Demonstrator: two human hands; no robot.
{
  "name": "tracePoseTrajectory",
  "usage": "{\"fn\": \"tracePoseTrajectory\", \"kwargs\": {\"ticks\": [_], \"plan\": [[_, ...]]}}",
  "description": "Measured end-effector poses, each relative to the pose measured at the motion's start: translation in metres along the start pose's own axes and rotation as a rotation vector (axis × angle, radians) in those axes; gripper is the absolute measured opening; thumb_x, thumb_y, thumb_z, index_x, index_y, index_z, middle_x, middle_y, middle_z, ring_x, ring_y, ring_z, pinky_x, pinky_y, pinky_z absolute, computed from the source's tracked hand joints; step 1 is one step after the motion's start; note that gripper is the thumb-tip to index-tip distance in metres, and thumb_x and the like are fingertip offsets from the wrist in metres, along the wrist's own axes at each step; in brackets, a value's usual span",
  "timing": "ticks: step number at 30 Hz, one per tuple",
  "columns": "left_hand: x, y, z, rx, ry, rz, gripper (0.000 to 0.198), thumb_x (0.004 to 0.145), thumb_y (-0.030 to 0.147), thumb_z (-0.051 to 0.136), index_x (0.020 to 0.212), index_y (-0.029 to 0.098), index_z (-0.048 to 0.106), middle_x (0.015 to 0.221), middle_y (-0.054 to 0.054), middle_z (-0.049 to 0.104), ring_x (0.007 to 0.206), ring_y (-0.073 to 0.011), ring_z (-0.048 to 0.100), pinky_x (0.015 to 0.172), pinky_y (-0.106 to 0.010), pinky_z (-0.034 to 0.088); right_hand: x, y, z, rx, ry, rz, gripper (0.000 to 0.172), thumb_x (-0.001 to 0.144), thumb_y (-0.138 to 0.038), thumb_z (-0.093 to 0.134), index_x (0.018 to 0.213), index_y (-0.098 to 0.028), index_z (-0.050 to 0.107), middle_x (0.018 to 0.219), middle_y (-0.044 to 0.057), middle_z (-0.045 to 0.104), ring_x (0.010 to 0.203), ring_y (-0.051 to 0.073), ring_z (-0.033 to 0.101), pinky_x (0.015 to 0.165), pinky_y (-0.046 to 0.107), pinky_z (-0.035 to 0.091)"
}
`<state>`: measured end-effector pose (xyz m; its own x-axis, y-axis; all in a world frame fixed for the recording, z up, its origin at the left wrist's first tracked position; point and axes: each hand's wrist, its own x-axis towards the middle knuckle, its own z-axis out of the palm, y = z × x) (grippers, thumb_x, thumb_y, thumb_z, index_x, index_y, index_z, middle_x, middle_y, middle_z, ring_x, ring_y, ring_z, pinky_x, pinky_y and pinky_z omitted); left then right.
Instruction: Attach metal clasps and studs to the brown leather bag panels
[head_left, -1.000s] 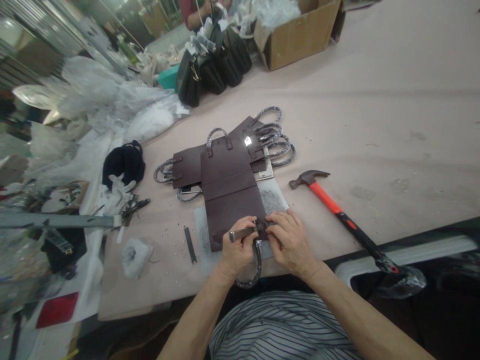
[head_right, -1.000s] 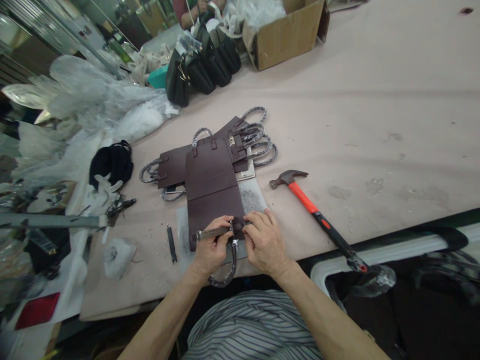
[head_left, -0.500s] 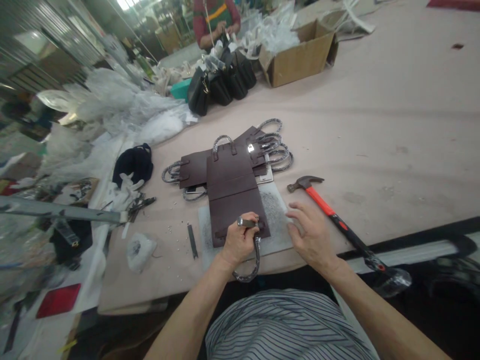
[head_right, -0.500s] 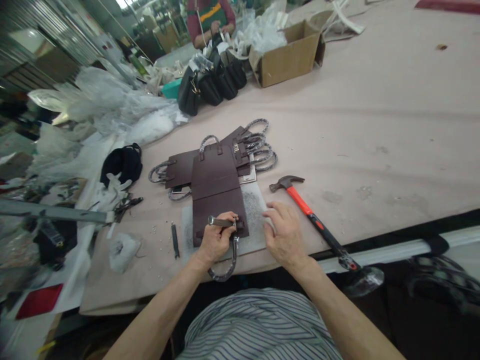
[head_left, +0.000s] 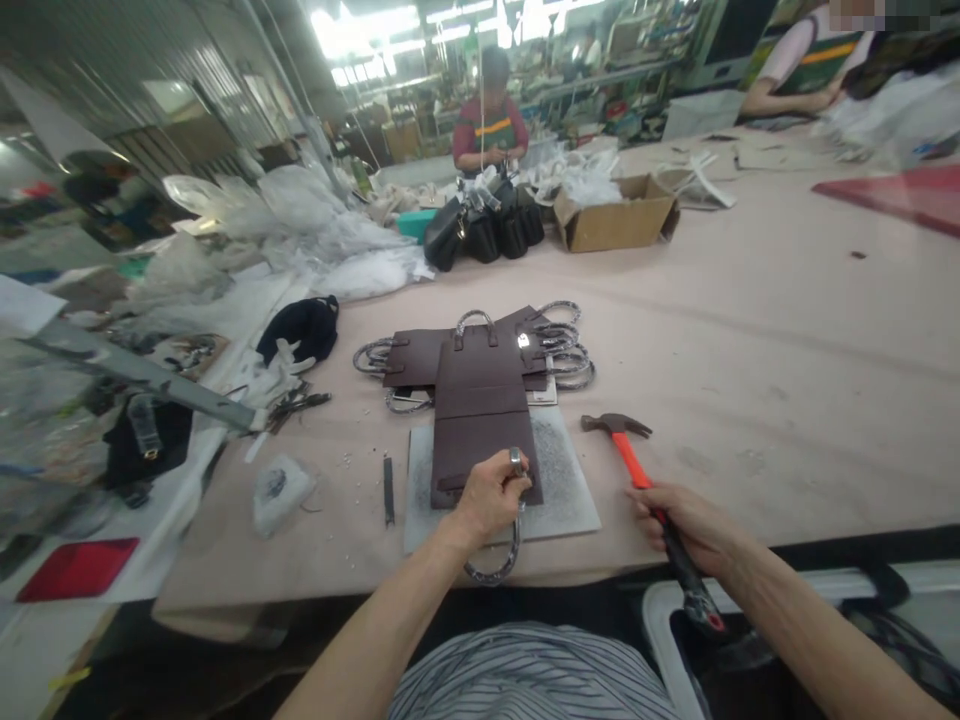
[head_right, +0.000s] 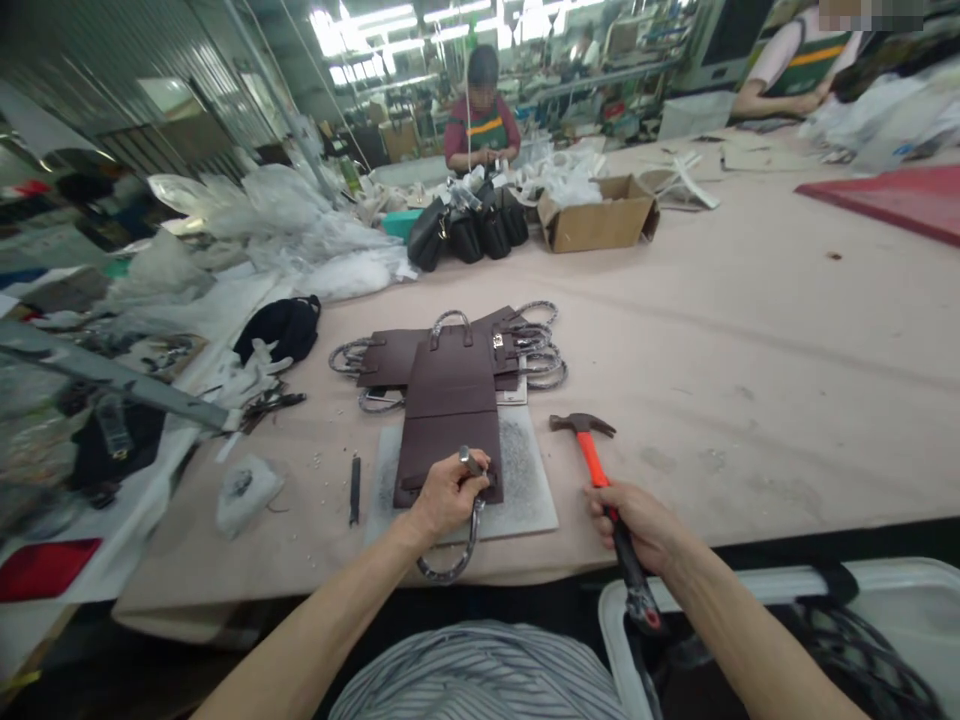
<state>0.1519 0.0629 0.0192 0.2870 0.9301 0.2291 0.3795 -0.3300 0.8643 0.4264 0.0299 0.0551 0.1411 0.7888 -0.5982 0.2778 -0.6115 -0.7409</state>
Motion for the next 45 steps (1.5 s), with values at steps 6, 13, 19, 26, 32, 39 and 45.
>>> {"fn": "tracePoseTrajectory", "kwargs": {"ticks": [6, 13, 19, 26, 32, 39, 45], "plan": [[0.002, 0.008, -0.001, 0.011, 0.019, 0.027, 0.012, 0.080, 0.010, 0.061, 0.083, 0.020, 0.066, 0.081, 0.000, 0.068, 0.076, -0.0161, 0.064, 0.075, -0.028, 0.051, -0.047, -0.041, 0.013, 0.108, 0.111, -0.215, 0.035, 0.092, -0.057, 0.045, 0.081, -0.024, 0.047, 0.057, -0.007, 0.039, 0.040, 0.009, 0.033, 0.037, 0.022, 0.029], [-0.001, 0.001, 0.002, 0.021, 0.056, 0.049, 0.012, 0.081, 0.010, 0.062, 0.083, 0.020, 0.066, 0.083, -0.001, 0.070, 0.078, -0.0166, 0.067, 0.077, -0.028, 0.055, -0.111, -0.093, -0.001, -0.425, 0.436, -0.891, 0.037, 0.095, -0.054, 0.045, 0.069, -0.027, 0.045, 0.047, -0.006, 0.037, 0.039, 0.013, 0.035, 0.042, 0.028, 0.027], [-0.010, -0.012, 0.006, -0.083, 0.162, 0.128, 0.011, 0.083, 0.013, 0.062, 0.090, 0.020, 0.065, 0.100, -0.006, 0.075, 0.098, -0.0201, 0.072, 0.090, -0.034, 0.057, -0.096, -0.055, 0.014, -0.354, 0.375, -0.704, 0.039, 0.096, -0.052, 0.042, 0.067, -0.026, 0.044, 0.050, -0.005, 0.042, 0.042, 0.013, 0.039, 0.043, 0.027, 0.029], [-0.008, -0.016, 0.001, -0.063, 0.108, 0.096, 0.009, 0.083, 0.015, 0.063, 0.089, 0.020, 0.066, 0.101, -0.007, 0.077, 0.099, -0.0217, 0.074, 0.091, -0.038, 0.059, -0.087, -0.018, 0.017, -0.205, 0.336, -0.527, 0.041, 0.096, -0.055, 0.045, 0.069, -0.025, 0.045, 0.051, -0.005, 0.042, 0.045, 0.013, 0.040, 0.044, 0.027, 0.032], [-0.009, -0.017, -0.001, -0.039, 0.117, 0.120, 0.008, 0.085, 0.018, 0.063, 0.092, 0.020, 0.066, 0.104, -0.008, 0.077, 0.100, -0.0216, 0.074, 0.092, -0.040, 0.060, -0.082, -0.016, 0.016, -0.183, 0.323, -0.542, 0.039, 0.095, -0.052, 0.044, 0.067, -0.025, 0.043, 0.050, -0.005, 0.040, 0.045, 0.013, 0.039, 0.044, 0.027, 0.030], [-0.006, -0.012, -0.002, -0.004, 0.079, 0.090, 0.008, 0.084, 0.017, 0.063, 0.092, 0.020, 0.065, 0.102, -0.008, 0.077, 0.100, -0.0219, 0.074, 0.093, -0.039, 0.059, -0.075, -0.015, 0.020, -0.206, 0.268, -0.553, 0.040, 0.095, -0.053, 0.042, 0.067, -0.025, 0.042, 0.050, -0.005, 0.041, 0.046, 0.013, 0.041, 0.047, 0.027, 0.031], [-0.004, -0.010, 0.001, 0.027, 0.043, 0.070, 0.010, 0.083, 0.016, 0.061, 0.092, 0.020, 0.065, 0.103, -0.007, 0.077, 0.101, -0.0218, 0.074, 0.094, -0.039, 0.059, -0.074, -0.036, 0.015, -0.299, 0.160, -0.707, 0.030, 0.096, -0.046, 0.039, 0.076, -0.025, 0.047, 0.057, -0.003, 0.052, 0.051, 0.015, 0.047, 0.052, 0.028, 0.033]]}}
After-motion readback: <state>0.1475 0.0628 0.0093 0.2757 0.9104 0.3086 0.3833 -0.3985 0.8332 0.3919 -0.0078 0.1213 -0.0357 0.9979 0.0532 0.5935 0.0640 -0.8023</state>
